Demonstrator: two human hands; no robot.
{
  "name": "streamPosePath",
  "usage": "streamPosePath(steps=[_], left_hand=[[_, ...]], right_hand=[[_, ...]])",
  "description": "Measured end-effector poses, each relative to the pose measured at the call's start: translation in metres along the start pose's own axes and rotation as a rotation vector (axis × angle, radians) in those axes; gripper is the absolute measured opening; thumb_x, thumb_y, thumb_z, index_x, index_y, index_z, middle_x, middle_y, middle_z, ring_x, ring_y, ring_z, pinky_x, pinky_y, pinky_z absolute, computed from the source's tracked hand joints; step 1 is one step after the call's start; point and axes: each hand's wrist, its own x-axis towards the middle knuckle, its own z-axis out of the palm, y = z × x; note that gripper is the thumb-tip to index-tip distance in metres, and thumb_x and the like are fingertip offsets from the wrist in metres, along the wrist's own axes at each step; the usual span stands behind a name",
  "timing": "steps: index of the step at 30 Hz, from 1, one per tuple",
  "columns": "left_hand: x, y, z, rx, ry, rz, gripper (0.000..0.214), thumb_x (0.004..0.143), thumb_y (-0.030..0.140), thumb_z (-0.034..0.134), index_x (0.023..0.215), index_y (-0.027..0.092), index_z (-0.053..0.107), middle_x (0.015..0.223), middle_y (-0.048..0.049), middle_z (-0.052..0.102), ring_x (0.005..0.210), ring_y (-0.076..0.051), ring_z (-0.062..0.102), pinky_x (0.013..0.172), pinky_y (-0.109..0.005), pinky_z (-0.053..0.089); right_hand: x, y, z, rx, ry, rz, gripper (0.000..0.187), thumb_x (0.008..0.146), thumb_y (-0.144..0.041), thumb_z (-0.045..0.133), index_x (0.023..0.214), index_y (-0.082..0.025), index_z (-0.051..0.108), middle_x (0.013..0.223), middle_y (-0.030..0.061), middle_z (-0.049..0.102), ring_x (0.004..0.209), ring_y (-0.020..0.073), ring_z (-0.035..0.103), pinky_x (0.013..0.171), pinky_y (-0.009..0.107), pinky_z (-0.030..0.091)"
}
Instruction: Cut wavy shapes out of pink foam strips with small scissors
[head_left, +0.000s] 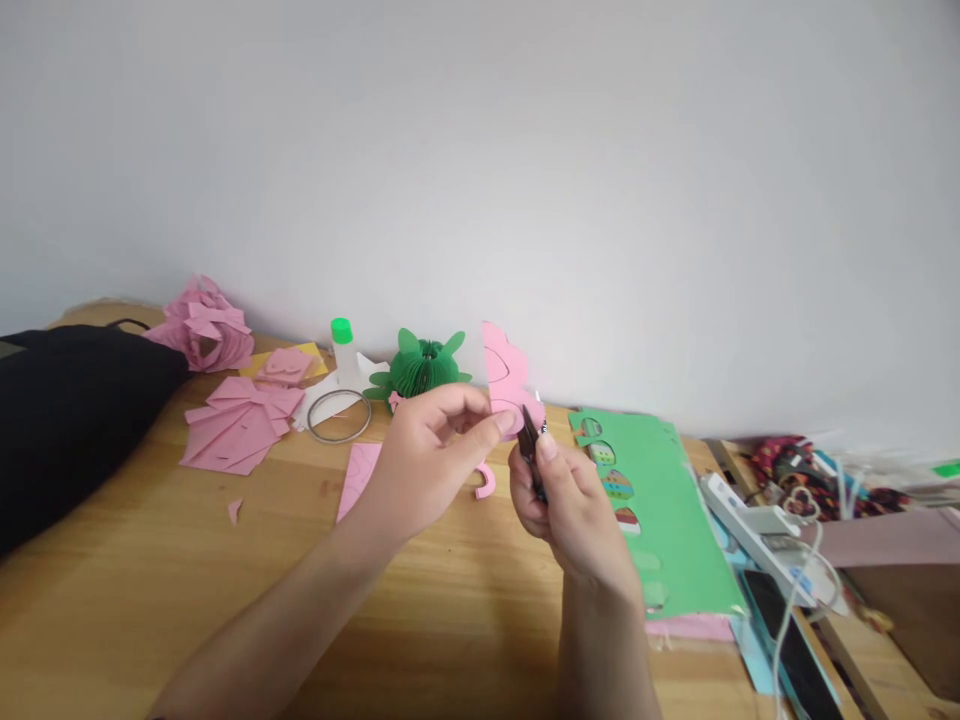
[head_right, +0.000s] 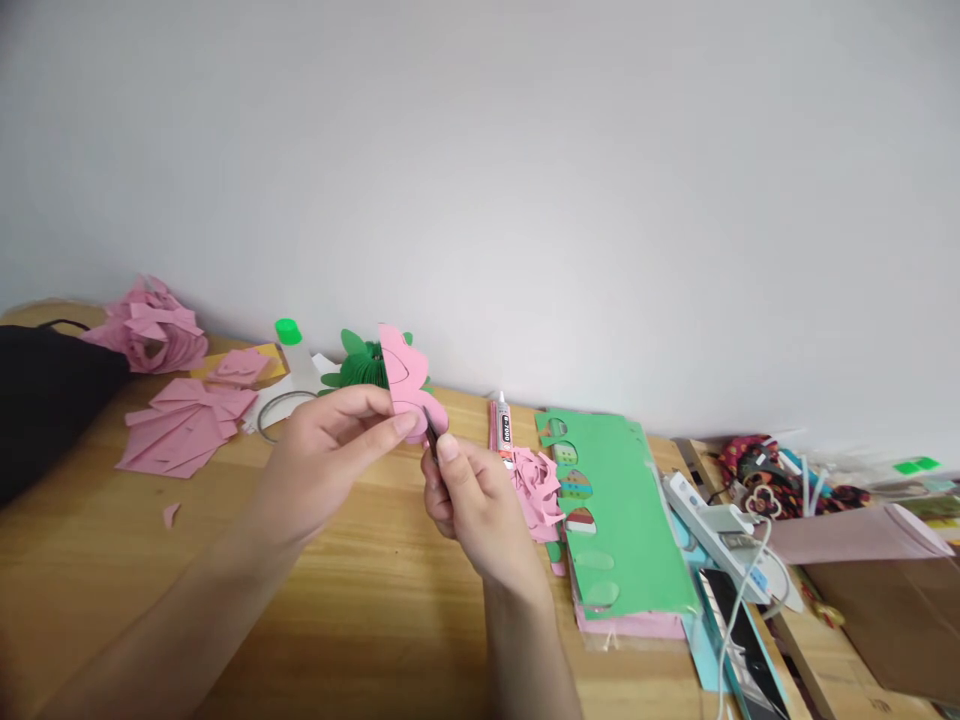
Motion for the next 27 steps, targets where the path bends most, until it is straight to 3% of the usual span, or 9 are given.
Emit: streamPosePath(steps=[5,12,20,27], left_hand=[[-0.0008,0.0006,0.0006,-0.001,0.009,-0.011,0.015,0.075,0.027,0.072,0.068,0.016,0.065,0.065,0.0005,0.061,0.063,-0.013,0.058,0.058,-0.026,0.054],[-0.0011,0.0014,0.0016,-0.003,0.006,-0.020,0.016,0.076,0.028,0.072,0.066,0.017,0.065,0.069,-0.0014,0.063,0.067,-0.015,0.060,0.058,-0.027,0.054],[-0.0018,-0.0009,-0.0001,0.009,0.028,0.007,0.015,0.078,0.027,0.070,0.067,0.017,0.067,0.068,0.0001,0.065,0.055,-0.011,0.055,0.058,-0.027,0.055],[-0.0021,-0.0012,0.0001,0.012,0.031,0.019,0.013,0.080,0.027,0.069,0.071,0.017,0.069,0.074,-0.0020,0.070,0.062,-0.012,0.061,0.059,-0.026,0.055]], right_hand=[[-0.0002,-0.0007,0.0011,-0.018,0.008,0.001,0.047,0.091,-0.059,0.052,0.067,-0.020,0.045,0.045,-0.0106,0.029,0.038,0.0045,0.016,0.034,0.018,0.013],[0.0005,-0.0011,0.0007,-0.037,0.011,-0.001,0.045,0.092,-0.058,0.051,0.067,-0.020,0.045,0.045,-0.0102,0.029,0.038,0.0049,0.016,0.034,0.019,0.013],[-0.0004,-0.0016,0.0018,-0.047,-0.001,-0.018,0.046,0.093,-0.057,0.050,0.066,-0.020,0.044,0.045,-0.0099,0.029,0.038,0.0049,0.017,0.035,0.019,0.014],[-0.0021,-0.0025,0.0021,-0.060,0.005,-0.010,0.046,0.093,-0.058,0.050,0.066,-0.020,0.045,0.045,-0.0099,0.029,0.038,0.0051,0.017,0.035,0.019,0.014]])
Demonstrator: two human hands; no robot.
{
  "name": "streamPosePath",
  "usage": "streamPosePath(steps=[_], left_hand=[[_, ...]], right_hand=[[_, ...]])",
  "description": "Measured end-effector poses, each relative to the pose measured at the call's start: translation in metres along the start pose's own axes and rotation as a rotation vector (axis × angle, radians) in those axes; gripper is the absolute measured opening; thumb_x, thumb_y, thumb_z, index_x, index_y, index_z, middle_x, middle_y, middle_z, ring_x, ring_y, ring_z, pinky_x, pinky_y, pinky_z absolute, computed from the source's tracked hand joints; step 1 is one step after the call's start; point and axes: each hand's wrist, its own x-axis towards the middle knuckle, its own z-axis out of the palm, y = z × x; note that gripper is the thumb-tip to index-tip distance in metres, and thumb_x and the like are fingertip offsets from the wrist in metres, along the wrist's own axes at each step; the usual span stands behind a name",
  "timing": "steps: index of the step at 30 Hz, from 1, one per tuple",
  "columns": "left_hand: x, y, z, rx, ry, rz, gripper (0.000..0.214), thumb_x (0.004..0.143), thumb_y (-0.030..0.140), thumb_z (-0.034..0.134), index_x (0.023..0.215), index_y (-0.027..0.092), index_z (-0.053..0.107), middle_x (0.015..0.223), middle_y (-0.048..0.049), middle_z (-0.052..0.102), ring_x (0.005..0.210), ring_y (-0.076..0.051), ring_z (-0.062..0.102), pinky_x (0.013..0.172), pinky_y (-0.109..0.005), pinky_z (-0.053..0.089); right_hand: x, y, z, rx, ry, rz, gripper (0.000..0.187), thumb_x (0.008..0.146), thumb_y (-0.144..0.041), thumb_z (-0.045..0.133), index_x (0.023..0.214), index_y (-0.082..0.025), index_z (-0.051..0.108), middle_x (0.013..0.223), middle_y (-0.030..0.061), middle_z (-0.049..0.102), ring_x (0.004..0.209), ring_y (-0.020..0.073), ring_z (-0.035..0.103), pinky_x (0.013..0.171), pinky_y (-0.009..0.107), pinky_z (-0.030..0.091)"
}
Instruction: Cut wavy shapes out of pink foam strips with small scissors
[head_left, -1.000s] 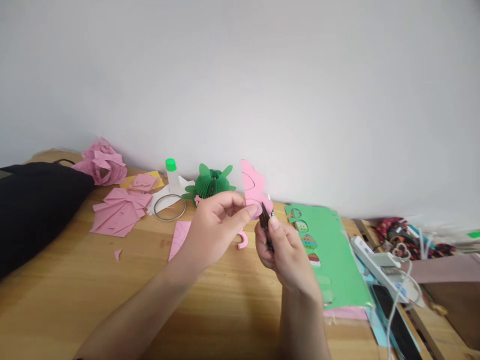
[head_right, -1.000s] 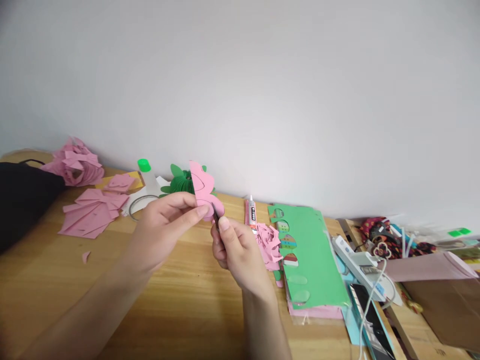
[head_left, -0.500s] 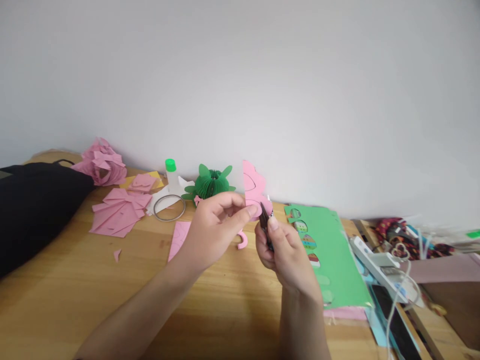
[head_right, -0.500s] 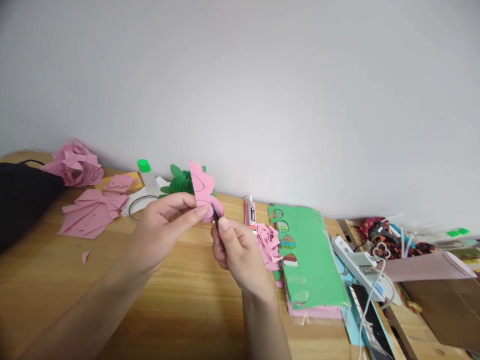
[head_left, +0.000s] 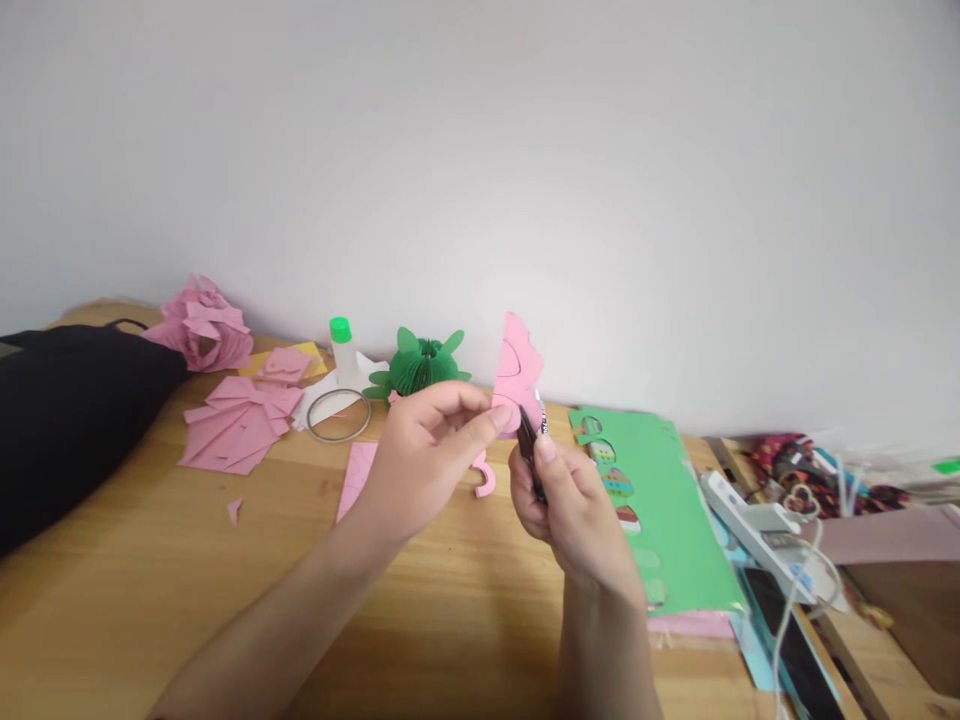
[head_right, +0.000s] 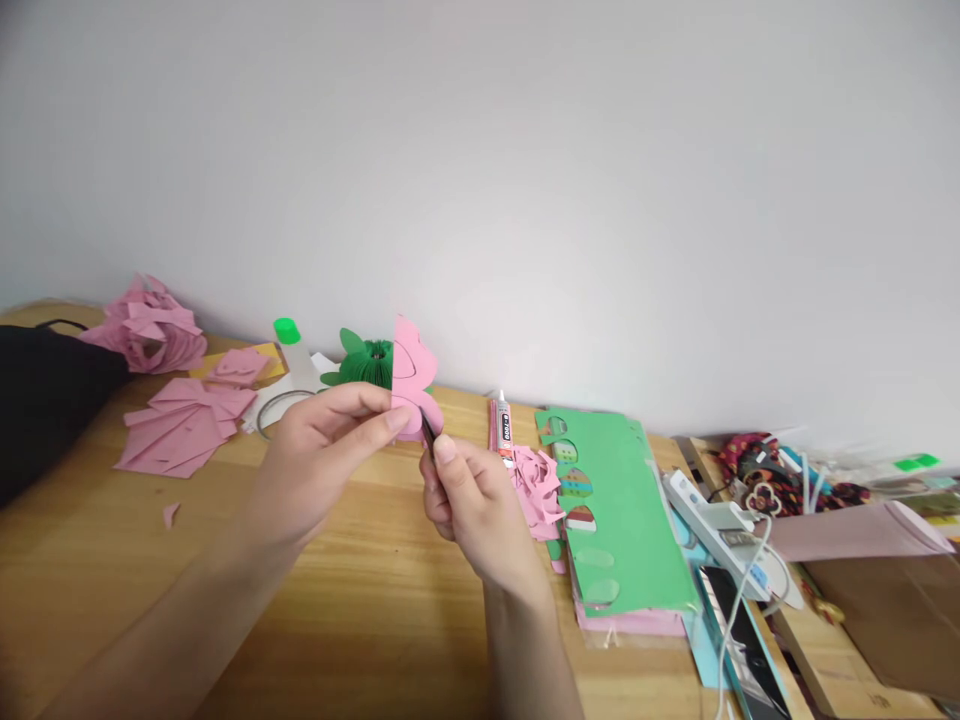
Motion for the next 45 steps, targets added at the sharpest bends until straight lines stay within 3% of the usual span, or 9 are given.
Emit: streamPosePath(steps=[5,32,45], left_hand=[[0.0012,0.0032,-0.0002,0.006,0.005,-0.004,0.013,0.077,0.025,0.071,0.066,0.017,0.067,0.069,-0.0018,0.068,0.071,-0.016,0.066,0.057,-0.025,0.055],[0.0012,0.0029,-0.0034,0.029,-0.010,0.011,0.015,0.075,0.025,0.070,0.062,0.018,0.066,0.069,-0.0022,0.069,0.070,-0.017,0.066,0.058,-0.027,0.057],[0.0032,0.0087,-0.0066,0.051,-0.106,0.009,0.014,0.076,0.021,0.068,0.063,0.016,0.066,0.071,-0.0032,0.070,0.066,-0.014,0.064,0.056,-0.025,0.056]], right_hand=[[-0.0006,-0.0008,0.0004,0.001,-0.010,0.001,0.047,0.093,-0.058,0.050,0.066,-0.020,0.044,0.045,-0.0098,0.029,0.039,0.0051,0.017,0.035,0.019,0.014],[-0.0017,-0.0026,-0.0015,-0.074,-0.024,0.004,0.047,0.093,-0.058,0.048,0.064,-0.021,0.042,0.046,-0.0087,0.029,0.039,0.0059,0.018,0.035,0.020,0.014],[-0.0022,-0.0032,-0.0017,-0.061,-0.043,0.010,0.047,0.094,-0.057,0.048,0.065,-0.020,0.044,0.047,-0.0089,0.029,0.040,0.0057,0.018,0.036,0.021,0.014]])
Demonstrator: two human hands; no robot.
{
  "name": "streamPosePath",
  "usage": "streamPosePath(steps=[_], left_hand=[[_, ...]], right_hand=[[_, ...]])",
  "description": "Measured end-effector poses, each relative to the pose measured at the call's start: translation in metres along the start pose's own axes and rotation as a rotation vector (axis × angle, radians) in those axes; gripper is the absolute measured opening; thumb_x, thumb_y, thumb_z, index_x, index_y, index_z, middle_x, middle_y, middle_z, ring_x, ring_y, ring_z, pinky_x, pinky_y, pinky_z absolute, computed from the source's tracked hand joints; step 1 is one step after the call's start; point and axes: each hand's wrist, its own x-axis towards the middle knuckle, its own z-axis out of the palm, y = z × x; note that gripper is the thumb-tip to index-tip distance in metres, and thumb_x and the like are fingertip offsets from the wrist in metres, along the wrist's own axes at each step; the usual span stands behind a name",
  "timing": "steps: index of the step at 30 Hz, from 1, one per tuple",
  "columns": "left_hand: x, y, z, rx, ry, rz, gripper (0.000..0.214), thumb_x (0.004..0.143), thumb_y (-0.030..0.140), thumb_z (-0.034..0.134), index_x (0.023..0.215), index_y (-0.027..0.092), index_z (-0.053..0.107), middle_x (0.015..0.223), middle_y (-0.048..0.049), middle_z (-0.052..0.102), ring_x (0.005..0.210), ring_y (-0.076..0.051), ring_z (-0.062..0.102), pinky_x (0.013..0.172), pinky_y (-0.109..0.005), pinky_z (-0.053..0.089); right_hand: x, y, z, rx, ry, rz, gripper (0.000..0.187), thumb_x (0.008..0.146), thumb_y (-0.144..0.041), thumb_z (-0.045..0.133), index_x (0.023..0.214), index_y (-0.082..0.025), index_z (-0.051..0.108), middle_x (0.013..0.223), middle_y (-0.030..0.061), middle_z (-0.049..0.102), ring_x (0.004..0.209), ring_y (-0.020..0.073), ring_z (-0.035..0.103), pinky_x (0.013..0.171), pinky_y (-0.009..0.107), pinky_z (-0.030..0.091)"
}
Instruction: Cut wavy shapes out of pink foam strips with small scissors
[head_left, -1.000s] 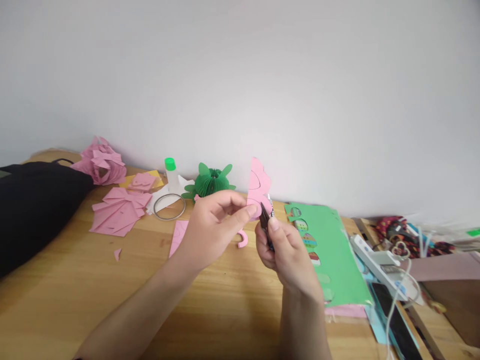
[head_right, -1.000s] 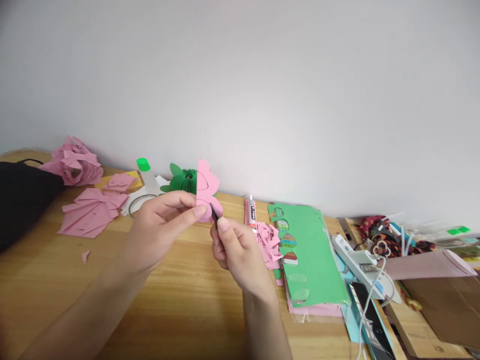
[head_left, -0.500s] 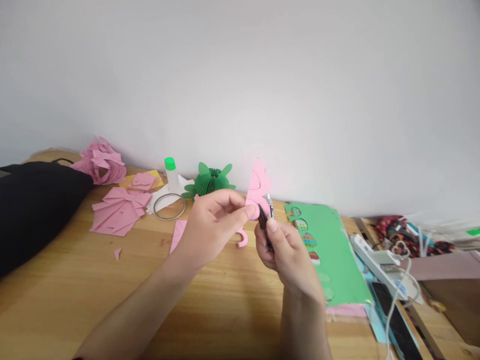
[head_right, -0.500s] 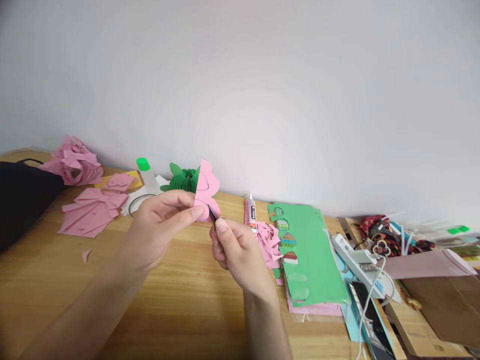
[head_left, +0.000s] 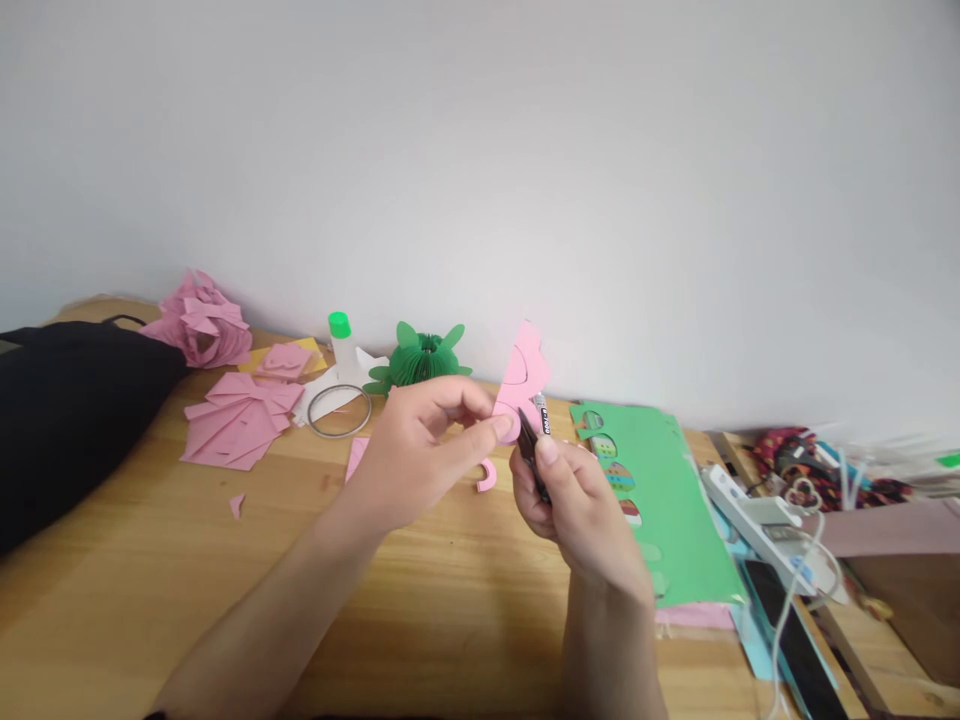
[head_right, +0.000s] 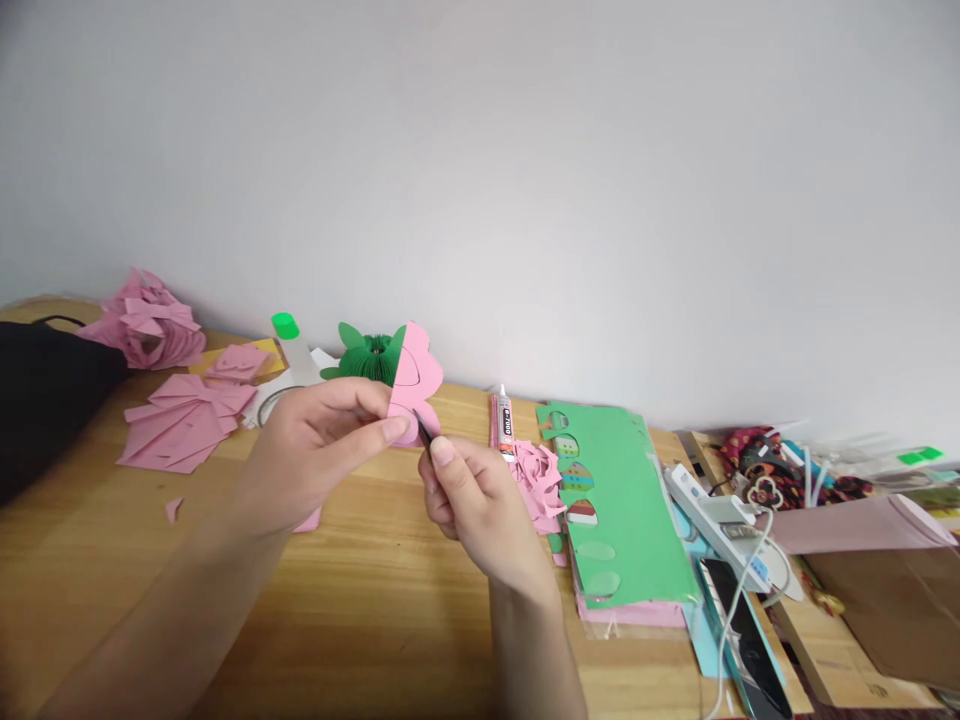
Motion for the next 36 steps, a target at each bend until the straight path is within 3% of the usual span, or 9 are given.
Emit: streamPosePath(steps=[7,13,18,28,36], left_hand=[[0.000,0.003,-0.002,-0.036,-0.048,-0.007,0.014,0.074,0.020,0.069,0.061,0.016,0.065,0.064,-0.0004,0.063,0.069,-0.016,0.065,0.057,-0.025,0.057],[-0.001,0.001,-0.012,-0.048,-0.145,-0.018,0.014,0.078,0.021,0.069,0.065,0.018,0.065,0.069,0.0017,0.066,0.054,-0.010,0.060,0.054,-0.026,0.057],[0.001,-0.002,-0.020,-0.008,-0.217,-0.005,0.015,0.081,0.023,0.069,0.068,0.018,0.065,0.069,0.0019,0.069,0.056,-0.011,0.064,0.060,-0.026,0.059],[0.003,0.000,-0.022,0.081,-0.271,0.070,0.017,0.083,0.016,0.065,0.066,0.018,0.062,0.071,0.0040,0.071,0.060,-0.007,0.064,0.063,-0.017,0.055],[0.003,0.000,-0.023,0.097,-0.261,0.042,0.017,0.082,0.017,0.065,0.066,0.017,0.062,0.061,0.0047,0.064,0.059,-0.006,0.062,0.060,-0.015,0.052]], right_hand=[[-0.002,0.000,-0.001,0.007,-0.026,-0.025,0.047,0.095,-0.056,0.047,0.065,-0.020,0.043,0.047,-0.0085,0.031,0.040,0.0054,0.019,0.036,0.020,0.014],[-0.002,-0.002,-0.002,-0.025,-0.054,-0.044,0.047,0.097,-0.052,0.047,0.064,-0.020,0.044,0.047,-0.0083,0.032,0.040,0.0055,0.020,0.035,0.020,0.016],[-0.004,-0.004,-0.003,-0.043,-0.091,-0.055,0.047,0.097,-0.052,0.047,0.063,-0.020,0.044,0.047,-0.0077,0.034,0.039,0.0057,0.022,0.036,0.021,0.017],[-0.003,-0.006,-0.007,-0.078,-0.138,-0.060,0.047,0.098,-0.051,0.045,0.063,-0.020,0.043,0.047,-0.0083,0.032,0.039,0.0058,0.022,0.036,0.021,0.018],[-0.002,-0.007,-0.005,-0.096,-0.125,-0.054,0.048,0.098,-0.052,0.045,0.062,-0.020,0.043,0.047,-0.0084,0.032,0.039,0.0058,0.022,0.036,0.022,0.018]])
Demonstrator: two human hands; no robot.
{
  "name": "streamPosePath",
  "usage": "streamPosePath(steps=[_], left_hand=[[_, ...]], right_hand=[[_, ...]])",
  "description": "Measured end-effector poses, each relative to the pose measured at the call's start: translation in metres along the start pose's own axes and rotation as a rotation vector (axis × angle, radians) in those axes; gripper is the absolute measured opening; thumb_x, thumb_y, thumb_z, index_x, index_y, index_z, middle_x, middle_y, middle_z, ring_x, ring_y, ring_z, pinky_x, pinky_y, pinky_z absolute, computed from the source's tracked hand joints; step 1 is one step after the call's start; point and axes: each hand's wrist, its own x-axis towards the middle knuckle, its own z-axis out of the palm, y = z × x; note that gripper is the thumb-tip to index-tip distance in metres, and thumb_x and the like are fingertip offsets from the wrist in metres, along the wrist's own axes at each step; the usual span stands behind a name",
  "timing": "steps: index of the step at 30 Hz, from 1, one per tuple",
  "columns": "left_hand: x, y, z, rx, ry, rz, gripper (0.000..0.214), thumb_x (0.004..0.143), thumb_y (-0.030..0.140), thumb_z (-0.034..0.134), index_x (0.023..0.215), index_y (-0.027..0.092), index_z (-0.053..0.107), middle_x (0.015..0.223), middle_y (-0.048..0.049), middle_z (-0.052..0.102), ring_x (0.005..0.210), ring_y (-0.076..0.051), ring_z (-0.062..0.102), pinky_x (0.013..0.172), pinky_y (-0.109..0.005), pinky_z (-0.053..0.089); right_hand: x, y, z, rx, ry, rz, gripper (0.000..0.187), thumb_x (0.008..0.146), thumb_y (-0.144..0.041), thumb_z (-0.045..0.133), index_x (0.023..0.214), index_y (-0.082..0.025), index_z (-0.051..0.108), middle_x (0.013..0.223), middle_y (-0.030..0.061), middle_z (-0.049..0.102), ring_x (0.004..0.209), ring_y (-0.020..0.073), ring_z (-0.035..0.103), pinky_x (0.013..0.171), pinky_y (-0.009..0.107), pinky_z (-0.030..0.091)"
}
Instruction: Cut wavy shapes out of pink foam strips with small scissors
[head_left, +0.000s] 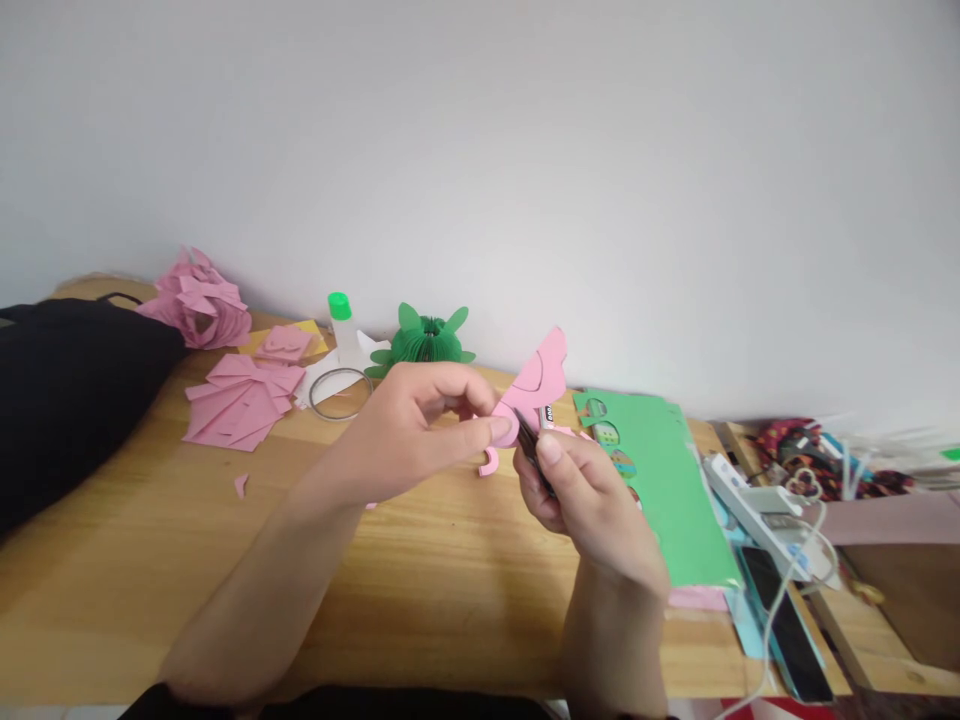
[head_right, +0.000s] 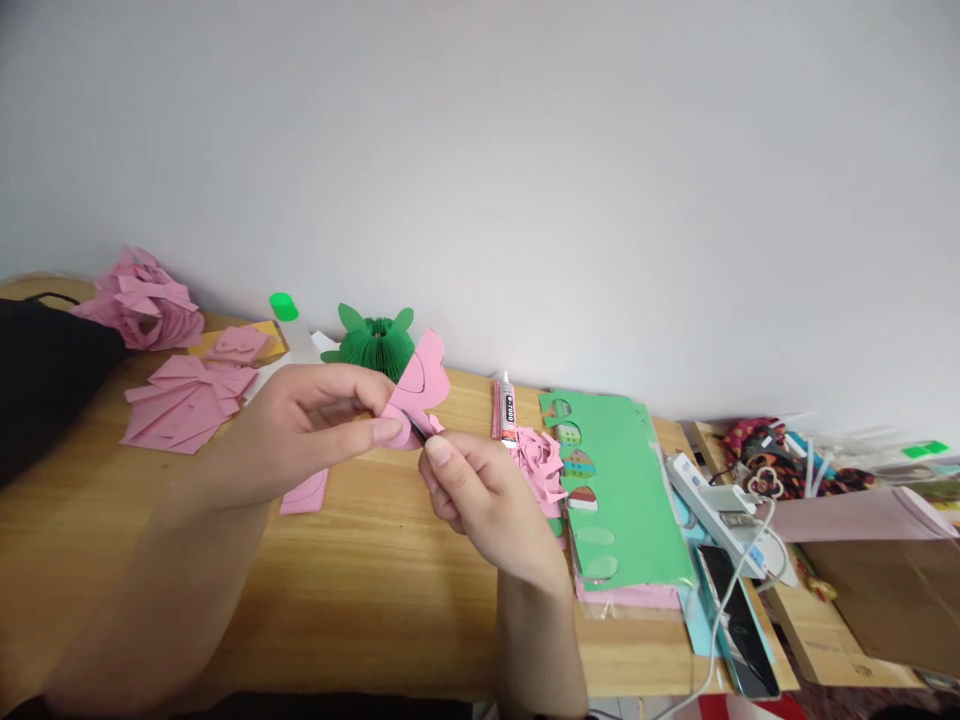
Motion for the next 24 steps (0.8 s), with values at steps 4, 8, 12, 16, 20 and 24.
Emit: streamPosePath(steps=[4,8,12,16,20,24], left_hand=[[0.0002,0.0001,-0.0004,-0.016,-0.020,-0.006,0.018,0.082,0.019,0.066,0.065,0.017,0.061,0.060,0.0043,0.064,0.060,-0.007,0.060,0.059,-0.015,0.051],[0.0006,0.0006,-0.0002,-0.039,-0.027,-0.038,0.018,0.083,0.024,0.067,0.066,0.018,0.063,0.061,0.0029,0.064,0.062,-0.009,0.062,0.060,-0.019,0.053],[0.0013,0.0019,0.0005,-0.023,0.001,-0.060,0.018,0.082,0.024,0.066,0.066,0.019,0.065,0.064,0.0025,0.066,0.062,-0.010,0.064,0.061,-0.020,0.055],[0.0015,0.0023,0.0005,-0.006,0.021,-0.062,0.015,0.081,0.025,0.067,0.066,0.019,0.066,0.064,0.0024,0.066,0.063,-0.012,0.065,0.061,-0.022,0.056],[0.0003,0.0014,-0.0009,0.033,0.011,-0.045,0.016,0.082,0.025,0.066,0.068,0.019,0.066,0.064,0.0022,0.066,0.064,-0.012,0.065,0.062,-0.022,0.055],[-0.0006,0.0010,-0.0022,0.078,0.002,-0.013,0.018,0.084,0.026,0.064,0.068,0.019,0.066,0.065,0.0014,0.067,0.065,-0.013,0.064,0.062,-0.022,0.054]], right_hand=[[-0.0027,0.0002,-0.0007,0.000,0.007,0.015,0.048,0.098,-0.052,0.046,0.062,-0.020,0.044,0.047,-0.0084,0.033,0.039,0.0058,0.021,0.036,0.022,0.019],[-0.0035,0.0011,-0.0022,-0.008,0.017,0.033,0.047,0.098,-0.052,0.047,0.063,-0.020,0.045,0.047,-0.0081,0.034,0.040,0.0060,0.022,0.037,0.022,0.019],[-0.0031,0.0023,-0.0034,-0.009,0.023,0.042,0.048,0.098,-0.052,0.046,0.063,-0.019,0.045,0.047,-0.0076,0.034,0.040,0.0063,0.023,0.037,0.021,0.020],[-0.0046,0.0023,-0.0036,-0.017,0.027,0.051,0.048,0.097,-0.052,0.046,0.062,-0.019,0.045,0.048,-0.0074,0.035,0.041,0.0065,0.023,0.037,0.021,0.020],[-0.0048,0.0017,-0.0037,-0.028,0.030,0.055,0.047,0.098,-0.051,0.046,0.063,-0.020,0.045,0.048,-0.0073,0.035,0.041,0.0068,0.023,0.037,0.022,0.020],[-0.0038,0.0013,-0.0035,-0.039,0.028,0.055,0.048,0.098,-0.052,0.045,0.062,-0.020,0.044,0.047,-0.0074,0.035,0.040,0.0068,0.023,0.037,0.022,0.021]])
